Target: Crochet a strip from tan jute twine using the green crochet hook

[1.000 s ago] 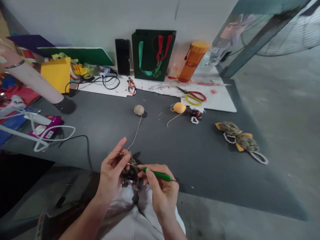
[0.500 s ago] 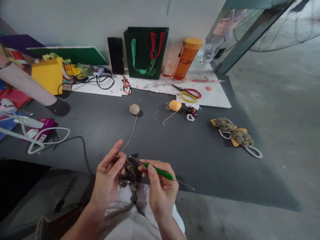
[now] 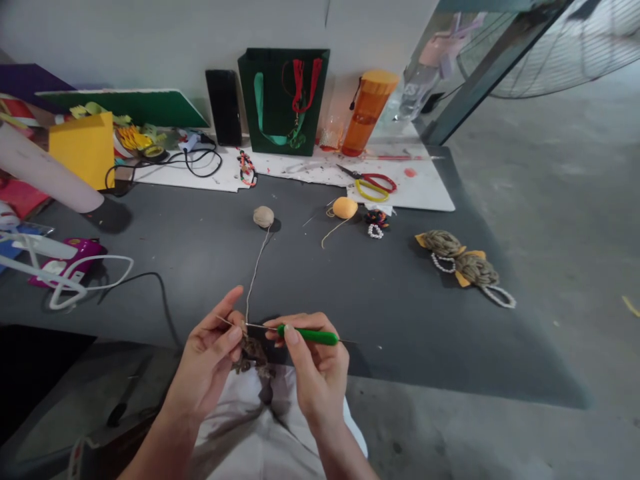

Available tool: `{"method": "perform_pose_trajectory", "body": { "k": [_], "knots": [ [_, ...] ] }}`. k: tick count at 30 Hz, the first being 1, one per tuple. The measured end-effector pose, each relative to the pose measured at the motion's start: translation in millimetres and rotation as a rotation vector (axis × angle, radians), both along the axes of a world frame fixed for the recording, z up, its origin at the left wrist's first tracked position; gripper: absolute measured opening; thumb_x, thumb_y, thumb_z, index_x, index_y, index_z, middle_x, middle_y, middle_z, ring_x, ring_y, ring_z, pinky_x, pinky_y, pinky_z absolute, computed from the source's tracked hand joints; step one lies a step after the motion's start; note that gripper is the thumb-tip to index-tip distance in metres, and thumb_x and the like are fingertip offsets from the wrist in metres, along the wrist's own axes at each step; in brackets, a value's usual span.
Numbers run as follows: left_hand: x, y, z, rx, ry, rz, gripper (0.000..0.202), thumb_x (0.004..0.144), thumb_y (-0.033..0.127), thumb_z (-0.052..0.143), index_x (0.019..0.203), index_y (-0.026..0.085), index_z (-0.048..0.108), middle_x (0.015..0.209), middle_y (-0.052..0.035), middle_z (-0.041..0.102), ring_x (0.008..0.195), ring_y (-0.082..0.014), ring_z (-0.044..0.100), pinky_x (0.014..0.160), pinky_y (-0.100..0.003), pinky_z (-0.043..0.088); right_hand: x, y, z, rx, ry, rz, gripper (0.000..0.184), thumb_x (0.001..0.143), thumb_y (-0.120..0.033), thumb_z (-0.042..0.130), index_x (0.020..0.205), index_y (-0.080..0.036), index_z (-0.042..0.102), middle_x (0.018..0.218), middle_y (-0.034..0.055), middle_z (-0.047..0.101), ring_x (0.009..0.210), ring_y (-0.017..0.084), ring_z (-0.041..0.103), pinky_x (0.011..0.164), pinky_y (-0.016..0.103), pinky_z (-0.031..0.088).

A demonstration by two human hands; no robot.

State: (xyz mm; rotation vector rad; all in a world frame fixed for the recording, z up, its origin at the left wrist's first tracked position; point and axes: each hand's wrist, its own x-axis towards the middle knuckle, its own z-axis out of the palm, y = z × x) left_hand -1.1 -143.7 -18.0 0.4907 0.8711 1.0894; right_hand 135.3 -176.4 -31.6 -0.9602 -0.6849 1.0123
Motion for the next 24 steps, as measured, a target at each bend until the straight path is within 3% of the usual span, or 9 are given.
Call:
{"method": "perform_pose_trajectory", "body": {
  "k": [8,13,15,19,24],
  "knots": [
    [0.7,-0.8,1.7,0.004,-0.001,-0.050,0.043,0.065,0.026,0.091,0.106,0.034,0.081,0.071,0.0044,0.062,0.050,-0.0016,0.047,0.048,-0.012,0.041,-3.6,-0.1,-5.3,-0.037,0.051,0.084,0.004,0.090,-0.030,0.074,0.087,-0.027,0.074,0.082,-0.0001,0.080,0.072,0.013,0.073,0.065,0.021,0.058],
    [6.8,-6.1,-1.1,0.010,0.045,-0.028,0.053,0.066,0.024,0.091,0.116,0.035,0.077,0.065,0.0056,0.061,0.052,-0.0031,0.049,0.048,-0.012,0.042,-14.1,1.8,-9.4,-0.013,0.012,0.089,0.006,0.088,-0.032,0.076,0.085,-0.027,0.076,0.090,0.0024,0.077,0.088,0.017,0.072,0.079,0.028,0.058],
    [7.8,-8.1,-1.1,0.013,0.092,-0.005,0.066,0.068,0.024,0.090,0.129,0.034,0.069,0.068,0.0050,0.064,0.056,-0.0045,0.051,0.052,-0.014,0.045,-17.9,2.2,-9.6,-0.034,-0.007,0.056,0.008,0.089,-0.034,0.075,0.085,-0.026,0.076,0.091,0.0028,0.074,0.089,0.017,0.070,0.078,0.028,0.057],
    [3.5,-8.1,0.4,0.008,0.151,-0.072,0.084,0.071,0.025,0.087,0.147,0.028,0.052,0.080,0.0008,0.071,0.070,-0.0099,0.061,0.068,-0.021,0.054,-19.4,2.1,-6.6,-0.115,0.035,0.039,0.014,0.089,-0.036,0.074,0.082,-0.024,0.073,0.086,0.0001,0.069,0.062,0.010,0.062,0.051,0.020,0.050],
    [-2.6,-5.1,3.2,0.020,0.185,-0.135,0.084,0.072,0.020,0.084,0.149,0.027,0.050,0.081,0.0025,0.069,0.074,-0.0092,0.060,0.077,-0.023,0.052,-16.4,2.7,-2.4,-0.160,0.059,0.041,0.021,0.083,-0.043,0.079,0.080,-0.023,0.073,0.079,0.0023,0.076,0.070,0.016,0.072,0.064,0.026,0.060]
  ]
}}
